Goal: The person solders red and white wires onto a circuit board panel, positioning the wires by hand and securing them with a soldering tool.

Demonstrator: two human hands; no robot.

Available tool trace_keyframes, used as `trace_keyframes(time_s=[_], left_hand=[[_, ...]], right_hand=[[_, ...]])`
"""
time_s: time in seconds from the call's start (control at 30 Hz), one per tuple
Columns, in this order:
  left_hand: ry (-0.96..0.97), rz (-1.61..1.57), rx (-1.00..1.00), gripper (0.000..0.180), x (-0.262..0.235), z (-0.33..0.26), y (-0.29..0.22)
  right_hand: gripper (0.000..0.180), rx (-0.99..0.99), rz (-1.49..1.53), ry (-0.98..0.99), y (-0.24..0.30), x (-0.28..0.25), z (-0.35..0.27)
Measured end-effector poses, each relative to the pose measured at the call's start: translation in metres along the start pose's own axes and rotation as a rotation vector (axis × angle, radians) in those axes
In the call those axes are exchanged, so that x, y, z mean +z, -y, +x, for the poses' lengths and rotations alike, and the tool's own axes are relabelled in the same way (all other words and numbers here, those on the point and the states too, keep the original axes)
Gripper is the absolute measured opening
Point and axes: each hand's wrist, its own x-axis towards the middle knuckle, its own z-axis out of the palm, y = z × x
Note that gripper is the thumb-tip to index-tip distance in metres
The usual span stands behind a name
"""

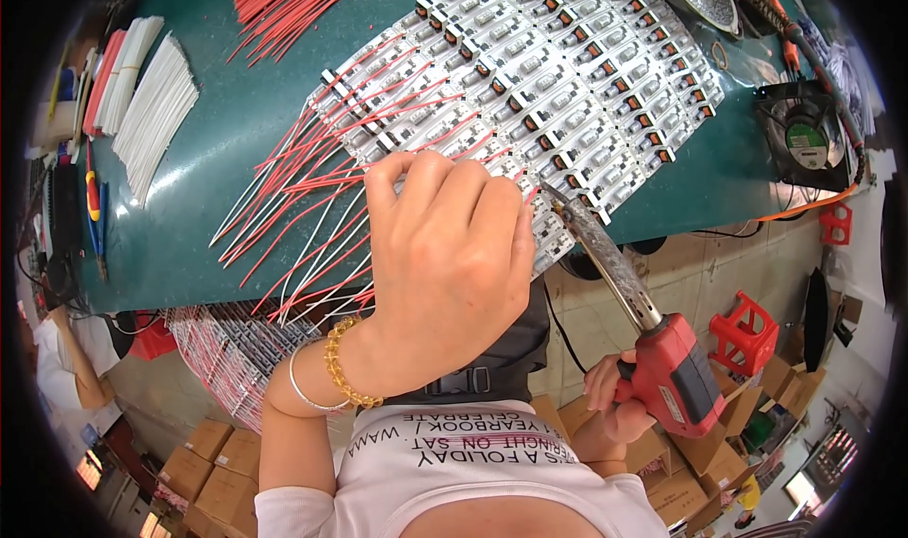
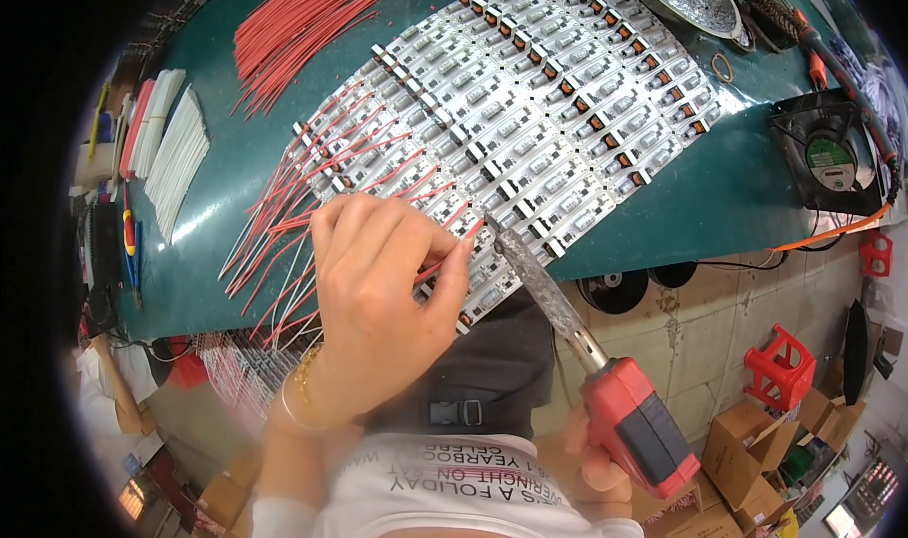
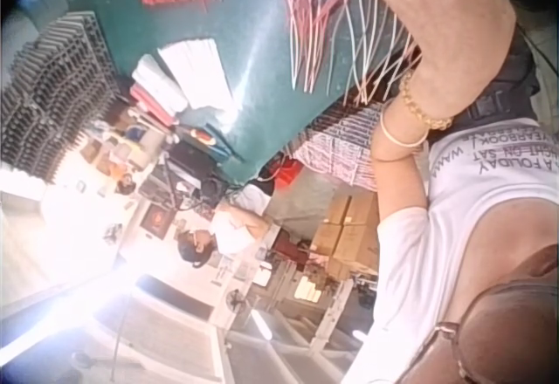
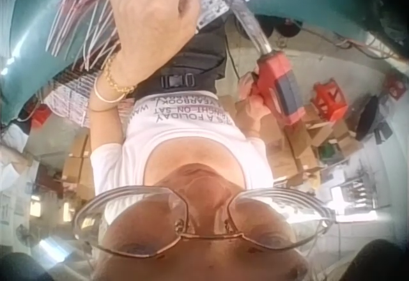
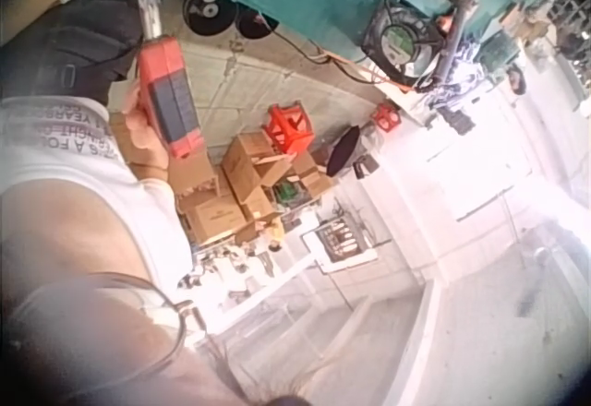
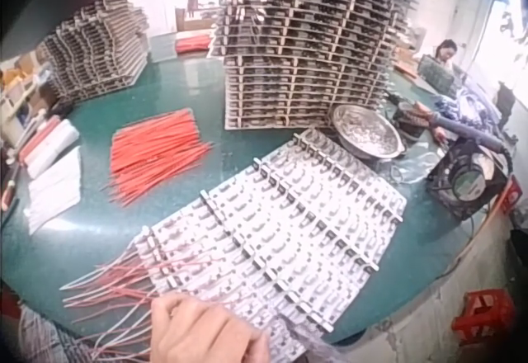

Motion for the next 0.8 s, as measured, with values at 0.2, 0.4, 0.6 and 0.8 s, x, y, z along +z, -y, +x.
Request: trace_keyframes(time_s=[0.2, 0.4, 0.6, 0.8], left_hand=[[-0.007, 0.0, -0.001, 0.015, 0.0, 0.001, 0.0], [-0.005, -0.005, 0.0, 0.014, 0.0, 0.0, 0.0], [-0.008, -0.013, 0.006, 0.015, 0.001, 0.001, -0.001], [-0.107, -0.104, 0.049, 0.014, -0.003, -0.002, 0.013]], right_hand=[[0.066, -0.002, -0.031, -0.031, 0.006, 0.002, -0.003], [0.074, -0.035, 0.008, 0.03, 0.002, -0.01, -0.005], [0.076, -0.007, 0.029, -0.059, 0.013, 0.001, 0.002], [0.078, 0.02, 0.054, -0.124, 0.02, 0.01, 0.001]])
